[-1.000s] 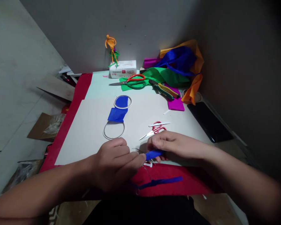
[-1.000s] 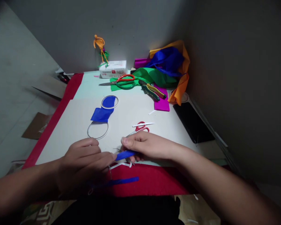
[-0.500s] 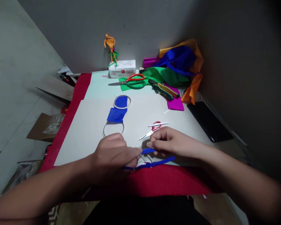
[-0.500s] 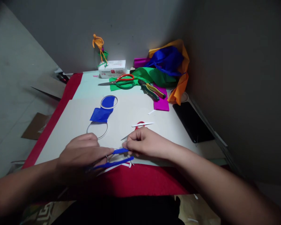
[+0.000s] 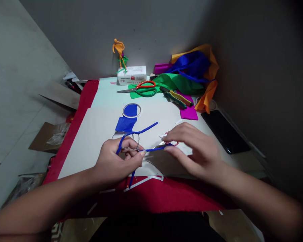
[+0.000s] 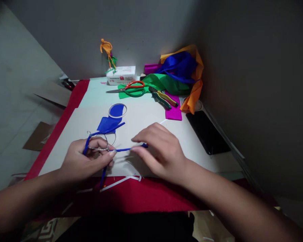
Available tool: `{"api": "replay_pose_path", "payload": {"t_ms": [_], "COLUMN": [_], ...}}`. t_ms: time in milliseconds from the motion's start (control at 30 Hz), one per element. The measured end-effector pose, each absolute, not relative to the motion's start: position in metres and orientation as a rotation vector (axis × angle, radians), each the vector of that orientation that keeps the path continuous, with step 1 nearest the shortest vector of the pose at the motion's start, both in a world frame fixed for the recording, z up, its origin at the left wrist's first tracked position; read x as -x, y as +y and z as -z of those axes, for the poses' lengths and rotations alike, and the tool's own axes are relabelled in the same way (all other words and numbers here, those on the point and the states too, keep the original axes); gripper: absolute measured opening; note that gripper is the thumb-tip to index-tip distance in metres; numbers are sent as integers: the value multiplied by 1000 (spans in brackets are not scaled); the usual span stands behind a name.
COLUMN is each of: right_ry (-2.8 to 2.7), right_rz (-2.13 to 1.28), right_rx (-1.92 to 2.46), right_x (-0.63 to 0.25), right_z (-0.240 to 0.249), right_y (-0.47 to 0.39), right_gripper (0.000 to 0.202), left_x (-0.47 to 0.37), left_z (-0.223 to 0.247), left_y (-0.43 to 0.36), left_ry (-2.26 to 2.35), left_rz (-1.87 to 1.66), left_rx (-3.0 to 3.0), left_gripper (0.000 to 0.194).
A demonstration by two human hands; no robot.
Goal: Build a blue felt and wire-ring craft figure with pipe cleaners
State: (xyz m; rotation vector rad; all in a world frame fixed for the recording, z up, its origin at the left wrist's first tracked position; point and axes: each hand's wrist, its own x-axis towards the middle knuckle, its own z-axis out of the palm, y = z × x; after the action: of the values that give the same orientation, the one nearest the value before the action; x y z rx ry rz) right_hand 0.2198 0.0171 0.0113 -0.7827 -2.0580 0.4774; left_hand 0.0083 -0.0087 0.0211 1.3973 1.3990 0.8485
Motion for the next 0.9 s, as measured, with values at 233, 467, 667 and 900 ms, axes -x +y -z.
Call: {"api": "replay_pose_path", "payload": {"t_ms": [233, 467, 667, 900], "right_ry": [-2215, -2213, -2062, -2234], "right_rz": [-428, -617, -1185, -641], "right_rx": [708, 779, 1038, 902], "right_x": [-217, -212, -213, -215], "right_z": [0, 1, -9, -2], "right_y": [15, 14, 17, 14], "right_gripper": [11, 11, 19, 34], "left_x": [-12, -12, -7, -5], "left_z": [-21, -20, -12, -2], "left_y": [-6, -3, 4, 10], "left_ry": [1393, 1390, 1212, 1086], "left_rz": [-756, -707, -693, -746], "left_rx": [-1206, -1191, -1025, -871], "left_gripper": [14, 11, 8, 16]}}
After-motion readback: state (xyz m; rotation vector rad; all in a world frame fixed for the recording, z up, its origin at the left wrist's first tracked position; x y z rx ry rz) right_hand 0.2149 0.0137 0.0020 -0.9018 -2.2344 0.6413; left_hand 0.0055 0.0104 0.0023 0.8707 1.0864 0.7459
